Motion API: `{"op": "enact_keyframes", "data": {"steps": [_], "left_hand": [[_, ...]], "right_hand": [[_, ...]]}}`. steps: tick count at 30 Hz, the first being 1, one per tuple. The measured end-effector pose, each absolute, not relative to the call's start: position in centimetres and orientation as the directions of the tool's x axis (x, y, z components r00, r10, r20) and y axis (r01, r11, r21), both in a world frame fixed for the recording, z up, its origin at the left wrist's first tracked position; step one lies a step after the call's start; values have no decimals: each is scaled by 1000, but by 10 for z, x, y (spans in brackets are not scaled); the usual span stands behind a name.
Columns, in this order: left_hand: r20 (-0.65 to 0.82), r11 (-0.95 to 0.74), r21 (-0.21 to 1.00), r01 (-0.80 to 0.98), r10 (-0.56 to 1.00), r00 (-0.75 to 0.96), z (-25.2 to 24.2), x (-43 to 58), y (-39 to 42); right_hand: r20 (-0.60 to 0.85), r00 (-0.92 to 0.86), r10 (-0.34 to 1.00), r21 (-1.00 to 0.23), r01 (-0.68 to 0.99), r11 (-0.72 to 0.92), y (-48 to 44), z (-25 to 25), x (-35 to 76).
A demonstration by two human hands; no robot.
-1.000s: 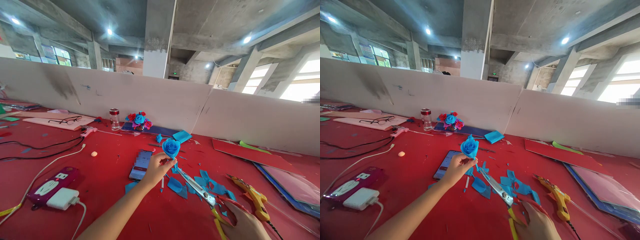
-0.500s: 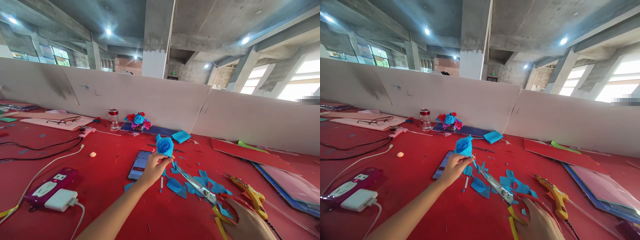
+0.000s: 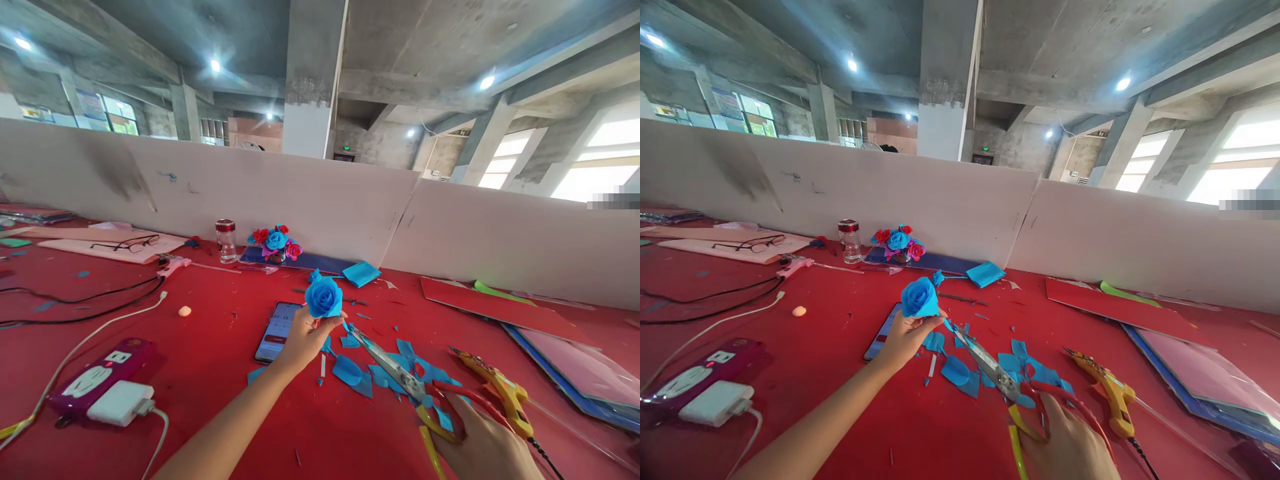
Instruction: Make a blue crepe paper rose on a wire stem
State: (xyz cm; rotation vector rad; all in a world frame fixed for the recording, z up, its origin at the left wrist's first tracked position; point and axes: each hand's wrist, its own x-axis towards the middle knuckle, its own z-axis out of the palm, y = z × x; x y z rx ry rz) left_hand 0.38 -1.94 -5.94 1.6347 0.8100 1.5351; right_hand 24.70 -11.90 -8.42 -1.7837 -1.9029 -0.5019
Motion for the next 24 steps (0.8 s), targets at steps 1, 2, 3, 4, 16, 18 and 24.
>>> {"op": "enact_keyframes", "data": {"steps": [1,2,3,4,16,18,24], "left_hand": [[528,-527,849,-43,844,90,-58,4,-20],[526,-524,850,-42,845,92,-58,4,-20],[521,-519,854,-40,848,96,-57,4,-21],[516,-515,856,-41,851,98,-58,4,-21],[504,-506,862,12,861,71,-63,6,-18],[503,-505,863,18,862,67,-62,6,-18],[519,-521,853,34,853,45,-62,7,-19]], "right_hand": [[566,-36,824,-46,996,75,-120,-82,247],[551,-45,834,-31,997,75,-121,-80,247],[534,-62,844,-17,996,83,-122,-77,247],[526,-74,847,-9,996,93,-124,-75,247],[462,-254,850,272,953,137,-128,-70,243],[423,-277,863,282,945,166,-127,-72,244],[413,-165,896,172,980,101,-124,-75,242]]}}
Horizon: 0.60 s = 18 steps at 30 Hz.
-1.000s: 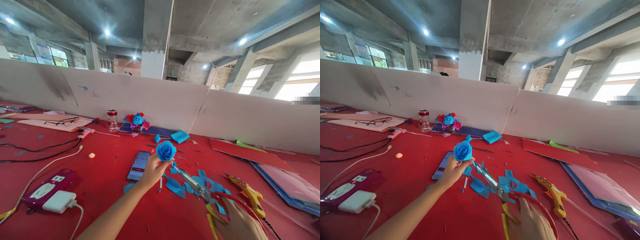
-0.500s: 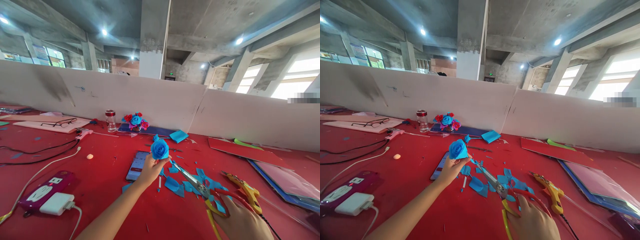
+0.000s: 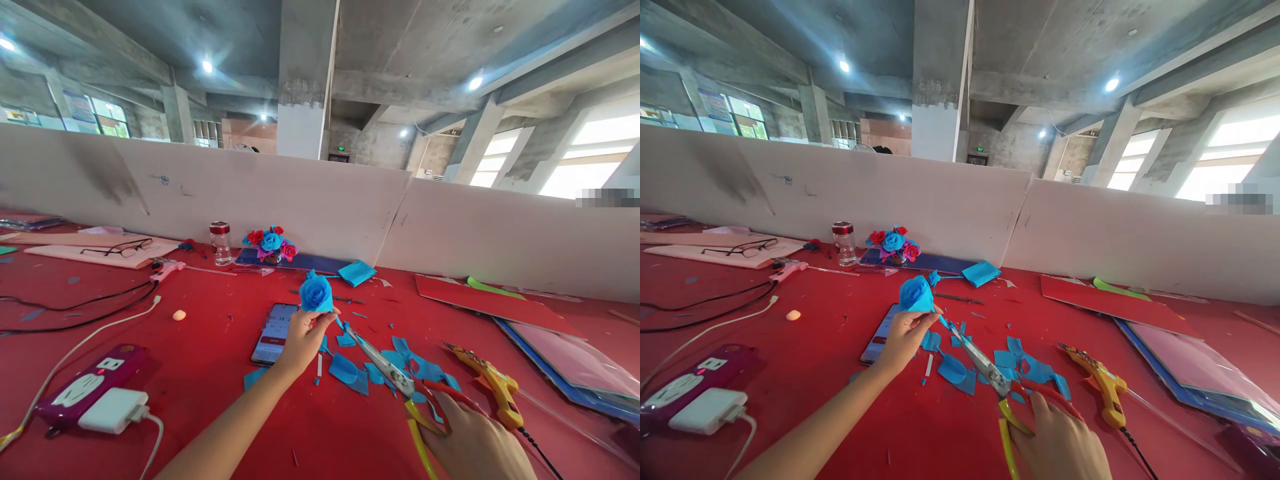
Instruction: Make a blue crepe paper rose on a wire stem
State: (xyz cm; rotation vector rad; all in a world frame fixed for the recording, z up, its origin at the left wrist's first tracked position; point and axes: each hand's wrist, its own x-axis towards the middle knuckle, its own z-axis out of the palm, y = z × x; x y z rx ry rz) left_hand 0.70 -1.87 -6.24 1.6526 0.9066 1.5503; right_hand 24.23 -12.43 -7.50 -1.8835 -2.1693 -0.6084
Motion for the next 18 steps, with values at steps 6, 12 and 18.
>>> {"op": "enact_keyframes", "data": {"steps": [6,12,18], "left_hand": [[515,-518,854,52,855,61,-65,7,-17],[510,-514,857,36,856,91,-69,9,-17],[537,-548,835,56,833,134,-69,11,-20]], "right_hand": [[428,-130,894,64,992,113,-121,-86,246],[533,-171,829,101,985,138,-117,-95,253],[458,-130,879,41,991,126,-111,-92,252]]}}
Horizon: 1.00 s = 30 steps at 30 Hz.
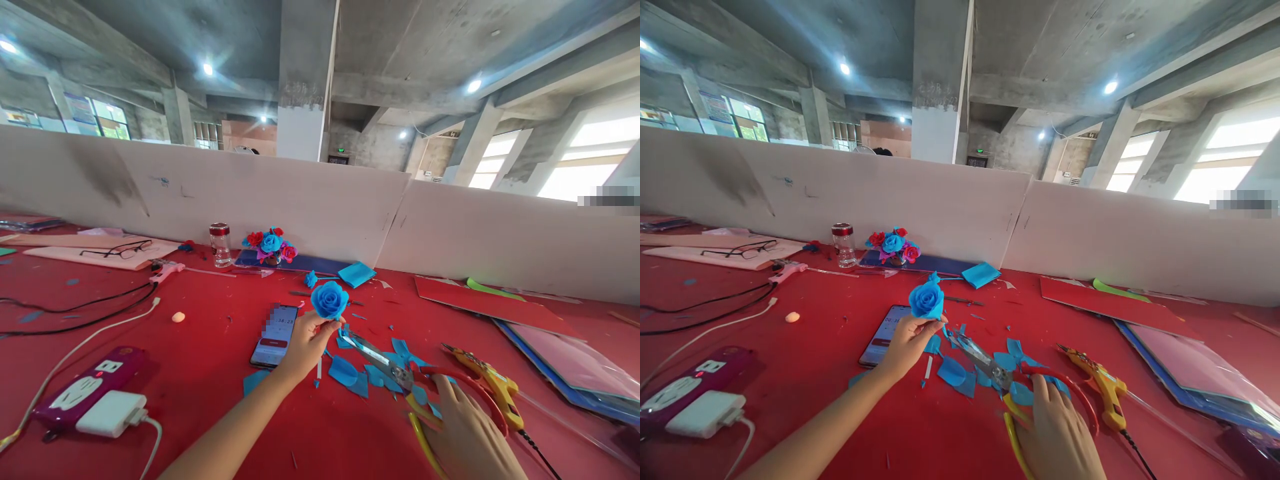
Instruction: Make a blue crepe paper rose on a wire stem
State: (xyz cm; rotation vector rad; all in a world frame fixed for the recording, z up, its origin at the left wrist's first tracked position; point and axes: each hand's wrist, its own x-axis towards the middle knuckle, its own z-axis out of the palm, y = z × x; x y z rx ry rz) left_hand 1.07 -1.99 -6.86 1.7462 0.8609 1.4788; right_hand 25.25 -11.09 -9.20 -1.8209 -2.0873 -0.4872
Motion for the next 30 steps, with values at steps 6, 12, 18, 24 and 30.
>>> {"op": "enact_keyframes", "data": {"steps": [6,12,18,24,30], "left_hand": [[536,-549,832,76,833,139,-71,11,-18],[532,-537,842,51,842,92,-77,10,-11],[510,-513,850,123,858,50,-82,10,-7],[385,-392,916,90,919,86,-78,6,-5],[301,-225,945,-236,881,365,-66,6,-17]], "right_hand": [[304,-31,952,9,1000,29,-106,-84,247],[184,-87,979,113,991,67,-104,-84,232],[87,-121,989,136,985,109,-97,-80,227],[72,-56,996,-64,996,60,-101,-85,234],[409,-139,902,-117,972,202,-106,-101,251]]}}
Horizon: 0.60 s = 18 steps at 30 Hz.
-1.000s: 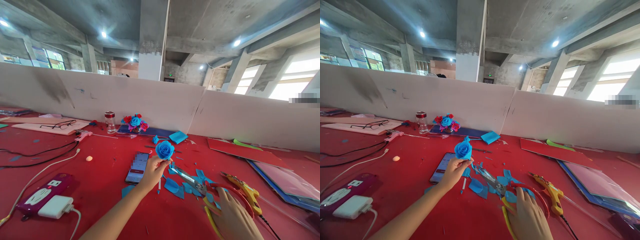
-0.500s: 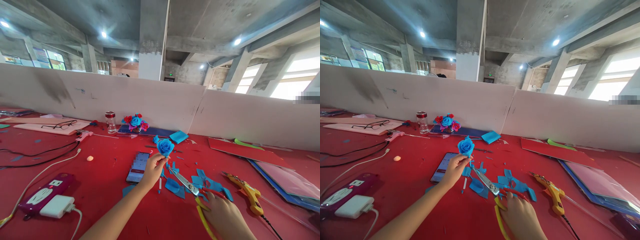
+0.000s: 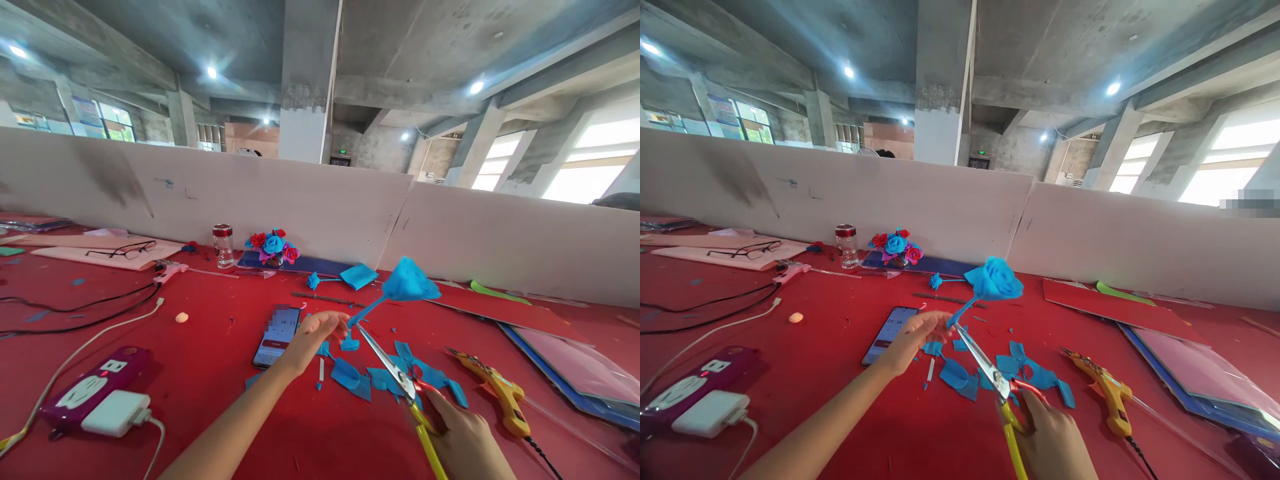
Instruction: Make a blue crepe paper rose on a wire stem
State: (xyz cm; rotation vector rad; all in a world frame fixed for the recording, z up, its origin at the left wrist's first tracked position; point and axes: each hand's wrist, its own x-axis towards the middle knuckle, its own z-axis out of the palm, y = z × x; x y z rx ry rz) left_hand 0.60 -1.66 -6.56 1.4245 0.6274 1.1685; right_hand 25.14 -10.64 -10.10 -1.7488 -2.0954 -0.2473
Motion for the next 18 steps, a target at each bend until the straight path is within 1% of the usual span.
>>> {"op": "enact_keyframes", "data": {"steps": [2,4,6,10,12,18], "left_hand": [[318,-191,931,-312,842,436,-61,9,-23],[301,-146,922,-358,853,426,-57,11,-29],[264,-98,915,-392,879,396,-54,11,-33],[217,-18,915,-403,865,453,-50,9,-35],[215,-27,924,-382,862,458,-50,9,-35],[226,-122,939,-322,924,307,-51,13,-37]], "right_hand": [[520,-165,838,-69,970,234,-108,-103,254],[592,-183,785,-23,970,243,-110,-104,254],[628,-187,755,-15,968,252,-113,-107,253],[641,-150,753,-66,966,249,-115,-114,255],[639,-165,751,-53,965,257,-114,-118,257],[648,-191,737,16,971,238,-110,-126,266]]}}
